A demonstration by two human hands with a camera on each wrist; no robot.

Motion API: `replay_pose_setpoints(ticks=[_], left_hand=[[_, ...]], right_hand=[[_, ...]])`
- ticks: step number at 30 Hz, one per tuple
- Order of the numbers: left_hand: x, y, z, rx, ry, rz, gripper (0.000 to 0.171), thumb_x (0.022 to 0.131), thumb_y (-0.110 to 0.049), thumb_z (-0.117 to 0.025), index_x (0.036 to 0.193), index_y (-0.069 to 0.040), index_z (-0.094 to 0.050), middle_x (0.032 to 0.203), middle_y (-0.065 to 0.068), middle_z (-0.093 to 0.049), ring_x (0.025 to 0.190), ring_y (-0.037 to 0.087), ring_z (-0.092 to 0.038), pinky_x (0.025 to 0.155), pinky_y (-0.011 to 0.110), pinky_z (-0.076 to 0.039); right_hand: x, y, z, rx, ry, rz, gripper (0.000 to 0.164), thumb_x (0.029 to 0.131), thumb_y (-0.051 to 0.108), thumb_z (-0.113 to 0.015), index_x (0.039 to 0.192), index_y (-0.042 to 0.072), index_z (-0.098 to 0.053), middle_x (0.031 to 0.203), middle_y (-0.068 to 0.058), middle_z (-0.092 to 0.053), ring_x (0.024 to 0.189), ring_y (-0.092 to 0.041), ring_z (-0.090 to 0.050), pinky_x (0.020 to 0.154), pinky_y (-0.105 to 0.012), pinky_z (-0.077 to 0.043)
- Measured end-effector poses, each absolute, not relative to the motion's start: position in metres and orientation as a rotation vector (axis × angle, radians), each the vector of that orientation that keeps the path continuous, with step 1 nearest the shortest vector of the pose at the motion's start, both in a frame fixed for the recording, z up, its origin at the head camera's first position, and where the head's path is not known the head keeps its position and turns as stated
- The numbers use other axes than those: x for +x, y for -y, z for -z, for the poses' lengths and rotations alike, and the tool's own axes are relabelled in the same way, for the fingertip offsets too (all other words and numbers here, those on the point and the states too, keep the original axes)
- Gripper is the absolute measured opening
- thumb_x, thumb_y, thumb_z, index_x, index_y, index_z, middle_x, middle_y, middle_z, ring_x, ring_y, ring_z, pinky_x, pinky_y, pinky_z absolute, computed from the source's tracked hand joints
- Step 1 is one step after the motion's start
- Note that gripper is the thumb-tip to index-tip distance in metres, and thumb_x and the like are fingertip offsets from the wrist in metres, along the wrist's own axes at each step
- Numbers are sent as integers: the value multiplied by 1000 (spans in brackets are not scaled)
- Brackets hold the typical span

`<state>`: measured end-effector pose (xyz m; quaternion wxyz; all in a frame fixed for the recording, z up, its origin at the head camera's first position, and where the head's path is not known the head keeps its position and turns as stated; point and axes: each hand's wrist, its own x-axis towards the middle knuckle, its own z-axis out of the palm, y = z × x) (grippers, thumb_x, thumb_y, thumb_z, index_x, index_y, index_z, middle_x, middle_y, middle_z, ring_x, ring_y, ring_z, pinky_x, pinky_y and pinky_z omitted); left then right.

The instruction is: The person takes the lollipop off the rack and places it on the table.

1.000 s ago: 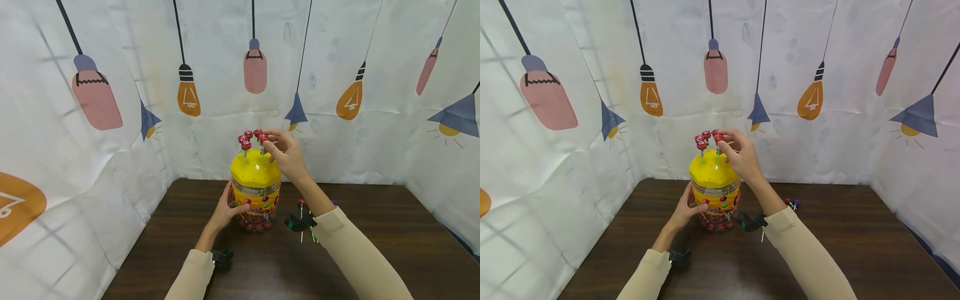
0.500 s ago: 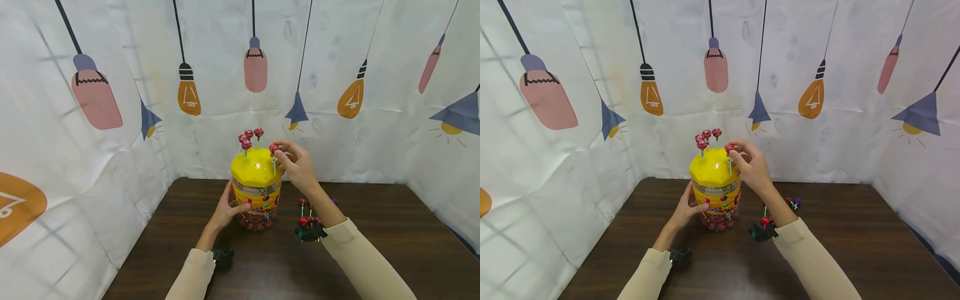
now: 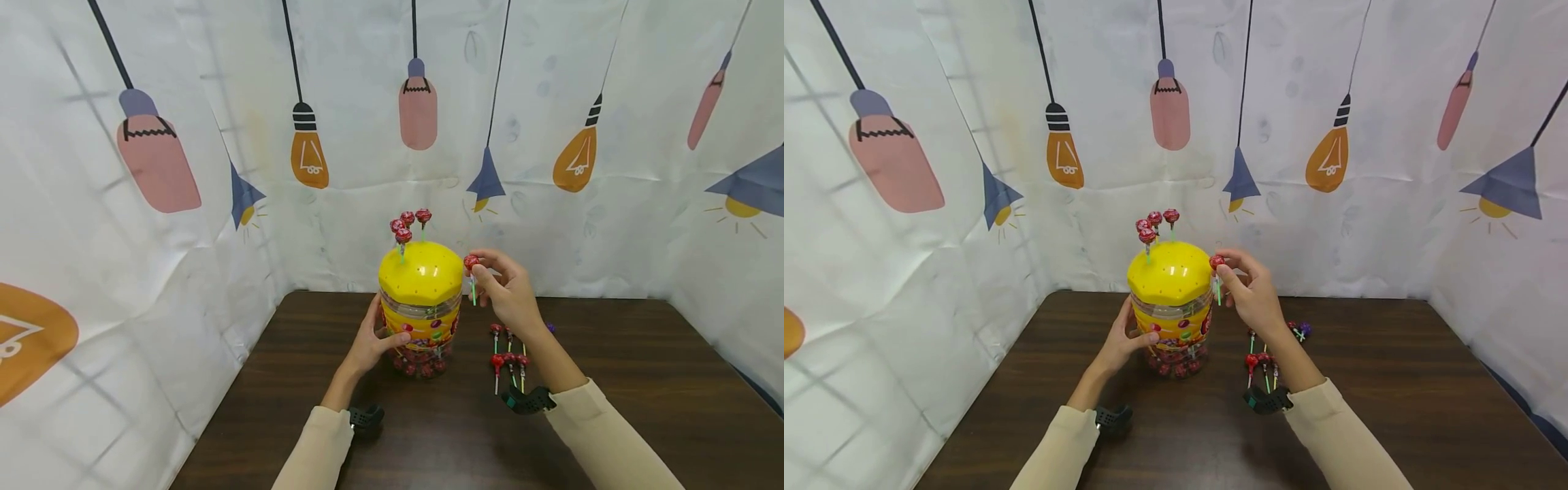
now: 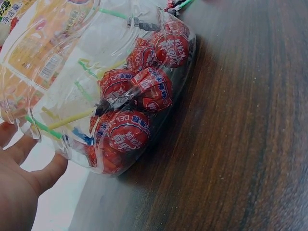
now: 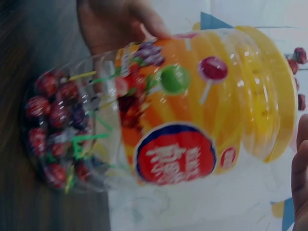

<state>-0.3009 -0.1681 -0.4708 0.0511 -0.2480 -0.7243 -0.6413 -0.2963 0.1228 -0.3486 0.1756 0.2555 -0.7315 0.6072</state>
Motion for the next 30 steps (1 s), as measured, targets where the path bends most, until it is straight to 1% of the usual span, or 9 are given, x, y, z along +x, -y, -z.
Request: replay_pose_setpoints(ticks=[2, 4, 9, 11, 13, 16, 23, 27, 30], left_hand=[[-301, 168, 471, -755, 2205, 1947, 97, 89, -44, -78, 162, -41, -15, 160, 4, -38, 148, 34, -36, 116, 74, -28], [-302, 169, 472, -756, 2203, 1946, 97, 88, -44, -78, 162, -42, -15, 160, 4, -38, 148, 34, -36, 115, 74, -28], [-303, 169, 472, -748, 2201, 1950, 97, 88, -44, -78, 162, -43, -15, 160, 3, -39, 148, 33, -37, 116, 73, -29], [-303, 168, 472, -749, 2199, 1954, 97, 88, -44, -78, 162, -42, -15, 160, 3, -40, 147, 33, -38, 116, 72, -30], [-303, 168, 472, -754, 2196, 1954, 97, 89, -44, -78, 162, -41, -15, 159, 2, -40, 146, 32, -38, 115, 72, -31], [-302, 168, 471, -759, 2193, 1960, 96, 89, -43, -78, 162, -41, -16, 159, 2, -40, 146, 31, -39, 115, 71, -32], [-302, 167, 469, -744, 2200, 1966, 95, 90, -41, -78, 162, -41, -17, 159, 1, -40, 146, 31, -38, 116, 72, -30], [-302, 166, 469, -722, 2212, 1969, 95, 89, -43, -78, 162, -43, -17, 160, -1, -40, 147, 30, -38, 116, 70, -31], [-303, 166, 469, -707, 2217, 1970, 95, 88, -44, -78, 161, -44, -17, 160, -2, -40, 147, 30, -37, 116, 70, -31]], right_hand=[[-295, -128, 354, 716, 2074, -1729, 28, 104, 16, -59, 130, 6, -64, 96, -5, -68, 56, -32, -62, 50, -33, -55], [-293, -133, 359, 712, 2072, -1740, 28, 104, 15, -59, 130, 5, -63, 95, -10, -68, 55, -30, -63, 50, -32, -55], [-291, -146, 375, 676, 2096, -1730, 28, 104, 13, -58, 131, 4, -62, 89, -8, -66, 54, -29, -64, 48, -31, -53], [-290, -152, 381, 655, 2107, -1732, 29, 104, 13, -59, 131, 3, -62, 89, -2, -66, 54, -28, -63, 47, -31, -53], [-290, -157, 388, 631, 2116, -1731, 29, 104, 13, -59, 131, 2, -62, 89, 1, -66, 53, -22, -61, 46, -31, -52], [-289, -166, 396, 604, 2134, -1730, 30, 104, 14, -59, 131, 0, -62, 89, 5, -67, 53, -19, -57, 47, -30, -51], [-286, -185, 414, 539, 2188, -1735, 31, 104, 16, -59, 131, 2, -62, 88, 3, -68, 57, -21, -60, 50, -32, -55], [-285, -194, 422, 480, 2201, -1750, 32, 104, 16, -59, 132, 0, -61, 88, 4, -68, 60, -15, -59, 51, -32, -55], [-286, -200, 427, 451, 2207, -1769, 32, 104, 17, -59, 132, 1, -61, 89, 6, -68, 62, -12, -60, 51, -30, -55]])
